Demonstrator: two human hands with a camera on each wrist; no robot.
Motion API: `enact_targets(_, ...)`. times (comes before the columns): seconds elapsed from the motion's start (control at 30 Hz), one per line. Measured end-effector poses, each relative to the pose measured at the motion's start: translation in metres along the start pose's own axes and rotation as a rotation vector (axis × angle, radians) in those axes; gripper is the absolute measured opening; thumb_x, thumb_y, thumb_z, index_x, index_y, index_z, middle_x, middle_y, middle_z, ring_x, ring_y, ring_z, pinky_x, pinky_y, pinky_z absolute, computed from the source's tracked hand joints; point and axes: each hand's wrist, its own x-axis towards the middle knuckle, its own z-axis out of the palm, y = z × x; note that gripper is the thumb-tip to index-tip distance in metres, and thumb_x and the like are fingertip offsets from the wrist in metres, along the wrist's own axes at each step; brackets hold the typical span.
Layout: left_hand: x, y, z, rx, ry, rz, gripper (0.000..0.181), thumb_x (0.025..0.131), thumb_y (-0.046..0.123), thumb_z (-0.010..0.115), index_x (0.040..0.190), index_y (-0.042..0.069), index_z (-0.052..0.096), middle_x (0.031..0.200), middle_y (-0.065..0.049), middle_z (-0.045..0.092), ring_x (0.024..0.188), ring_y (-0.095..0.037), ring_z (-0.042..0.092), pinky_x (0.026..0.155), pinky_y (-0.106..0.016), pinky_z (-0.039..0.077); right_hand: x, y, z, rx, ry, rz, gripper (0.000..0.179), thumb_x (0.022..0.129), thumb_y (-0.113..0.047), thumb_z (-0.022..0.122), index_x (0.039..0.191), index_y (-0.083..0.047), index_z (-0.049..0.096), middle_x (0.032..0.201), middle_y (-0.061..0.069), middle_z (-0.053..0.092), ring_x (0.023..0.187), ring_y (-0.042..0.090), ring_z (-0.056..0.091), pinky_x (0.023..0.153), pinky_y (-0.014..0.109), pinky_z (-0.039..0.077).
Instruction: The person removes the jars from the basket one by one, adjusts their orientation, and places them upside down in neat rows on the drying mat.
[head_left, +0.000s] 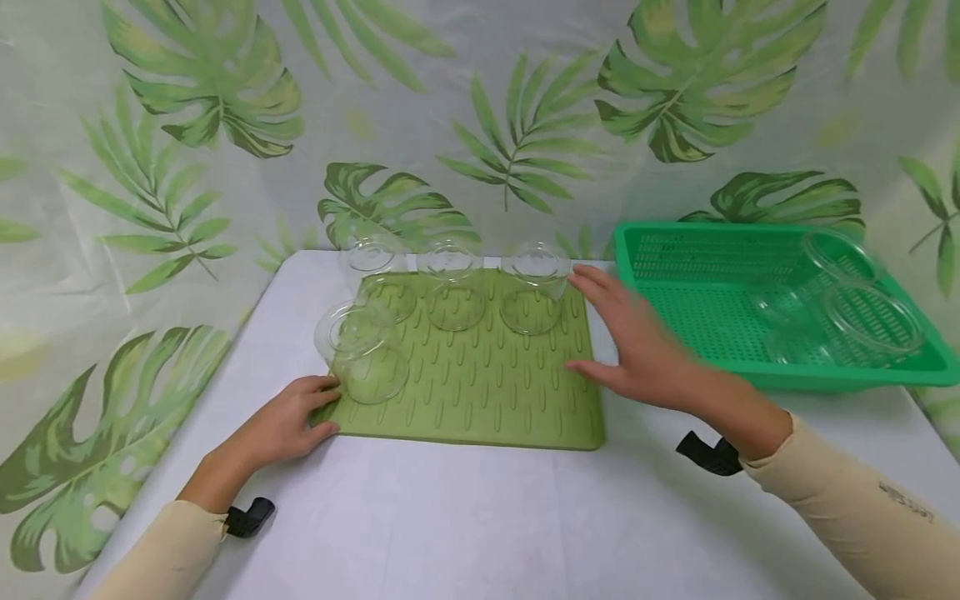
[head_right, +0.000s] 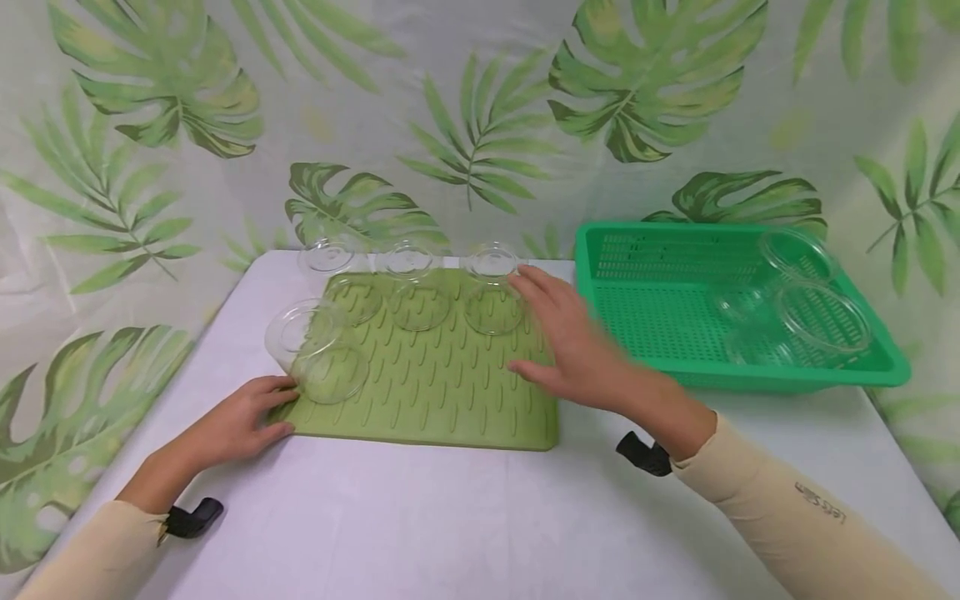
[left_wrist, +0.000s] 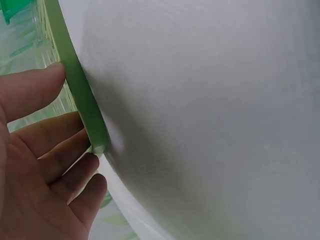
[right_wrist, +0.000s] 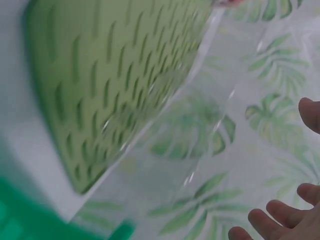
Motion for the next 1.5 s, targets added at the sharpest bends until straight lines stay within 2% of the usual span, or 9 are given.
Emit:
enact_targets(0.2, -0.003, 0.003, -0.002, -0.010, -0.006, -0.019, 0.044, 0.085, 0.013, 0.073, 0.121, -0.011, 0.065, 0.133, -0.027, 0.058, 0.126, -0.046, 0.053, 0.105, -0.058, 0.044, -0.022, 0.024, -0.028, -0.046, 0.028, 0.077, 0.096, 0.074, -0.009, 0.084, 0.152, 0.002, 0.030, 0.156, 0.026, 0.032, 0.141, 0.049, 0.031, 0.107, 0.069, 0.031)
enact_targets(0.4, -0.009, 0.005, -0.002, -0.014, 0.000, -0.035, 0.045, 0.084, 0.013, 0.074, 0.121, -0.011, 0.065, 0.132, -0.026, 0.059, 0.125, -0.046, 0.053, 0.104, -0.058, 0.045, -0.049, 0.040, -0.056, -0.121, -0.004, 0.206, 0.103, 0.074, -0.015, 0.085, 0.156, -0.003, 0.024, 0.158, 0.025, 0.029, 0.141, 0.051, 0.029, 0.106, 0.071, 0.031)
enact_targets(0.53, -0.008, 0.005, 0.002, -0.028, 0.003, -0.023, 0.044, 0.085, 0.013, 0.073, 0.121, -0.011, 0.065, 0.133, -0.026, 0.058, 0.125, -0.045, 0.053, 0.104, -0.058, 0.045, -0.069, 0.050, -0.075, -0.142, 0.034, 0.275, 0.104, 0.076, -0.017, 0.084, 0.158, -0.005, 0.020, 0.158, 0.027, 0.028, 0.142, 0.052, 0.027, 0.110, 0.071, 0.027)
enact_targets(0.77, -0.007, 0.005, 0.002, -0.023, 0.004, -0.026, 0.044, 0.084, 0.013, 0.074, 0.121, -0.010, 0.065, 0.133, -0.026, 0.058, 0.126, -0.045, 0.053, 0.104, -0.058, 0.045, -0.095, 0.085, -0.110, -0.139, 0.078, 0.414, 0.096, 0.087, -0.018, 0.074, 0.158, -0.002, 0.012, 0.157, 0.036, 0.021, 0.143, 0.057, 0.021, 0.115, 0.072, 0.016)
enact_targets(0.9, -0.006, 0.004, 0.000, -0.020, 0.017, -0.018, 0.044, 0.084, 0.013, 0.074, 0.120, -0.010, 0.066, 0.132, -0.026, 0.059, 0.125, -0.045, 0.053, 0.104, -0.058, 0.045, -0.107, 0.110, -0.125, -0.103, 0.083, 0.536, 0.089, 0.094, -0.019, 0.065, 0.159, -0.001, 0.008, 0.157, 0.039, 0.017, 0.141, 0.060, 0.020, 0.107, 0.074, 0.021)
enact_targets(1.1, -0.006, 0.003, 0.000, -0.021, 0.011, -0.028, 0.044, 0.084, 0.012, 0.072, 0.120, -0.011, 0.065, 0.133, -0.027, 0.058, 0.125, -0.046, 0.052, 0.104, -0.058, 0.044, -0.124, 0.143, -0.133, -0.165, 0.078, 0.651, 0.087, 0.098, -0.028, 0.060, 0.157, 0.004, 0.004, 0.157, 0.041, 0.013, 0.140, 0.062, 0.018, 0.094, 0.078, 0.027)
enact_targets(1.27, -0.005, 0.002, 0.002, -0.029, 0.000, -0.040, 0.044, 0.085, 0.012, 0.072, 0.122, -0.011, 0.064, 0.134, -0.027, 0.057, 0.126, -0.047, 0.051, 0.104, -0.059, 0.044, -0.137, 0.161, -0.135, -0.237, 0.053, 0.726, 0.087, 0.101, -0.035, 0.054, 0.156, 0.006, 0.001, 0.158, 0.040, 0.007, 0.142, 0.061, 0.013, 0.103, 0.078, 0.022)
enact_targets(1.4, -0.004, 0.000, 0.003, -0.037, 0.000, -0.045, 0.044, 0.085, 0.011, 0.072, 0.122, -0.011, 0.064, 0.135, -0.028, 0.057, 0.127, -0.047, 0.051, 0.106, -0.059, 0.043, -0.147, 0.177, -0.138, -0.343, -0.016, 0.801, 0.099, 0.097, -0.048, 0.055, 0.154, 0.011, -0.001, 0.154, 0.044, 0.009, 0.136, 0.065, 0.019, 0.102, 0.079, 0.024)
enact_targets(1.5, -0.002, 0.000, 0.003, -0.040, -0.006, -0.047, 0.043, 0.085, 0.012, 0.072, 0.121, -0.011, 0.065, 0.135, -0.028, 0.057, 0.127, -0.047, 0.051, 0.106, -0.059, 0.043, -0.154, 0.189, -0.137, -0.389, -0.070, 0.825, 0.111, 0.090, -0.052, 0.062, 0.151, 0.017, 0.000, 0.145, 0.051, 0.020, 0.123, 0.068, 0.029, 0.096, 0.080, 0.030)
